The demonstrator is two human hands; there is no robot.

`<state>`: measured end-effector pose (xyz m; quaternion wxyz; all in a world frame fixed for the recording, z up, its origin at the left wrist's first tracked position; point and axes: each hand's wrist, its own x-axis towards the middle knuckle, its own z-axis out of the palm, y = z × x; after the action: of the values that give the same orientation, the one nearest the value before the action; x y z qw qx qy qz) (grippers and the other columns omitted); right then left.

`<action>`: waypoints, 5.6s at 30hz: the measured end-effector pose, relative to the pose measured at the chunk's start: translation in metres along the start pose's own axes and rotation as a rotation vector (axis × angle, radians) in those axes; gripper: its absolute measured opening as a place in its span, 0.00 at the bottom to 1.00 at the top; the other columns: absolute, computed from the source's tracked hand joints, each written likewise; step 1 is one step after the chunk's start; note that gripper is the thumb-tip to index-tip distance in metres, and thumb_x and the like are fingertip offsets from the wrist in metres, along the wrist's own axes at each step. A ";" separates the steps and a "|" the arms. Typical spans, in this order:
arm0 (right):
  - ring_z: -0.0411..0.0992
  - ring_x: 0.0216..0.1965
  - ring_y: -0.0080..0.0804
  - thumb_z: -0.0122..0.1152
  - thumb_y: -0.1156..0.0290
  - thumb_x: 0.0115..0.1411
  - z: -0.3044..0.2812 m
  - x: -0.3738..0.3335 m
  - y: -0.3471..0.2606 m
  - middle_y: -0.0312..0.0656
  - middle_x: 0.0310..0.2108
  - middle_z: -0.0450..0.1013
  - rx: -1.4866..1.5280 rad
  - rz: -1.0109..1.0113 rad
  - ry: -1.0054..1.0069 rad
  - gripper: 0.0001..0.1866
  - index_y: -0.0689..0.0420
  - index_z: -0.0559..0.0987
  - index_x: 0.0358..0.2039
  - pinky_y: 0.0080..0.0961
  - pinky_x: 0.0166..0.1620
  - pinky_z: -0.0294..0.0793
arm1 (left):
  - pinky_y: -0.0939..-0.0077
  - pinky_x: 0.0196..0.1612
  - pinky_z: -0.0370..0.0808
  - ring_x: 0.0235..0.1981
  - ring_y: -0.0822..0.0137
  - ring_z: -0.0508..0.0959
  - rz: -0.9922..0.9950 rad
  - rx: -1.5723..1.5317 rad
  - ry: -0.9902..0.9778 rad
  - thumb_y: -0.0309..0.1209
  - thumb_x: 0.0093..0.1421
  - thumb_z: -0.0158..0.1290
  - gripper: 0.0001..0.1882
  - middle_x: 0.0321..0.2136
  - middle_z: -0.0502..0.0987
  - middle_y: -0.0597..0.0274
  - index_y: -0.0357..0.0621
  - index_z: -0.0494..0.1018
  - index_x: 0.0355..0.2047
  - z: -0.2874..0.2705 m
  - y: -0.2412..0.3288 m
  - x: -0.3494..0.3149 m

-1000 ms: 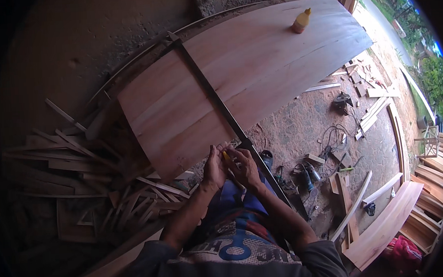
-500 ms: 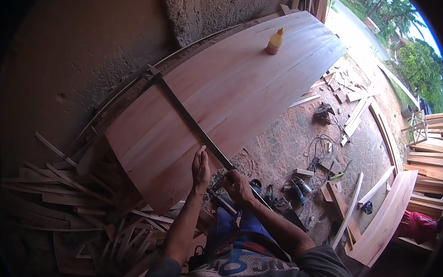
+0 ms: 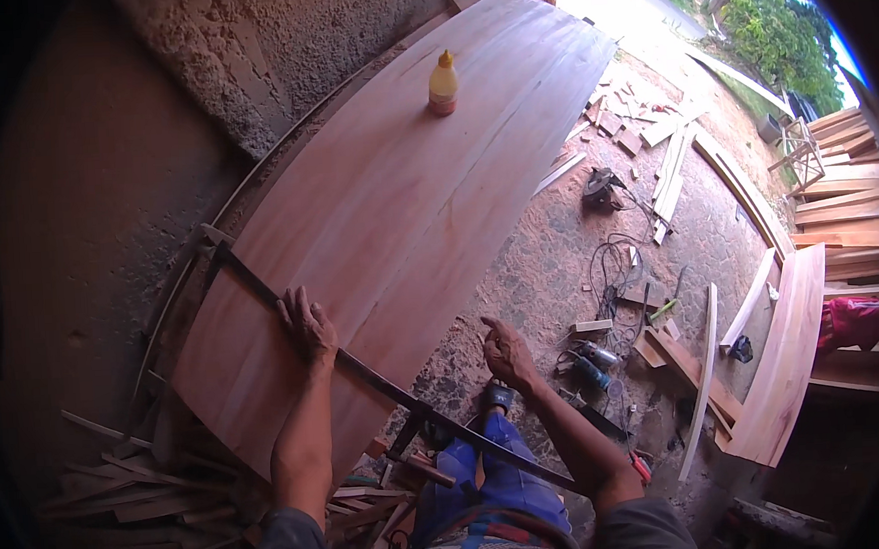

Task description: The person assembles a wooden structure by applying glue to a plank and securing it to a larger board using a clamp. They use a hammer to tap the plank into place and adjust the clamp to ensure a tight fit.

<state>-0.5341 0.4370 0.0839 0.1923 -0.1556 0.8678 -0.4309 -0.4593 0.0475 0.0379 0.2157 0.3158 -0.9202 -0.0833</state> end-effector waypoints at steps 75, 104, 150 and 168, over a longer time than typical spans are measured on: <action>0.78 0.44 0.52 0.59 0.78 0.56 -0.187 0.486 -0.194 0.52 0.39 0.80 -0.677 -0.596 0.299 0.13 0.57 0.81 0.42 0.45 0.46 0.76 | 0.47 0.71 0.53 0.67 0.42 0.60 0.017 0.001 -0.053 0.33 0.67 0.45 0.23 0.63 0.64 0.41 0.40 0.65 0.61 -0.031 0.027 0.016; 0.65 0.63 0.55 0.68 0.53 0.60 0.009 0.353 -0.026 0.60 0.66 0.60 -0.185 -0.284 0.371 0.47 0.56 0.54 0.72 0.47 0.63 0.66 | 0.55 0.72 0.52 0.71 0.48 0.52 -0.146 -0.038 -0.048 0.35 0.65 0.50 0.24 0.66 0.61 0.52 0.42 0.66 0.61 -0.035 0.011 -0.010; 0.32 0.74 0.63 0.52 0.62 0.66 0.074 0.031 -0.020 0.74 0.71 0.34 -0.676 -0.386 -0.512 0.43 0.79 0.45 0.67 0.41 0.74 0.42 | 0.73 0.29 0.73 0.26 0.72 0.77 -1.450 -0.704 -0.054 0.38 0.63 0.51 0.15 0.24 0.77 0.62 0.37 0.77 0.31 -0.309 0.031 -0.677; 0.60 0.66 0.60 0.50 0.75 0.56 0.064 0.030 -0.025 0.64 0.73 0.39 -1.075 -0.517 -0.422 0.42 0.65 0.48 0.71 0.45 0.66 0.64 | 0.51 0.39 0.77 0.35 0.46 0.81 -1.012 -0.343 -0.435 0.35 0.67 0.42 0.13 0.32 0.79 0.46 0.42 0.75 0.35 -0.117 -0.077 -0.675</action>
<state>-0.5282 0.3655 0.0624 0.1440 -0.5169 0.8407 0.0729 0.1132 0.4016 -0.1127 0.0029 0.6528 -0.6511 -0.3872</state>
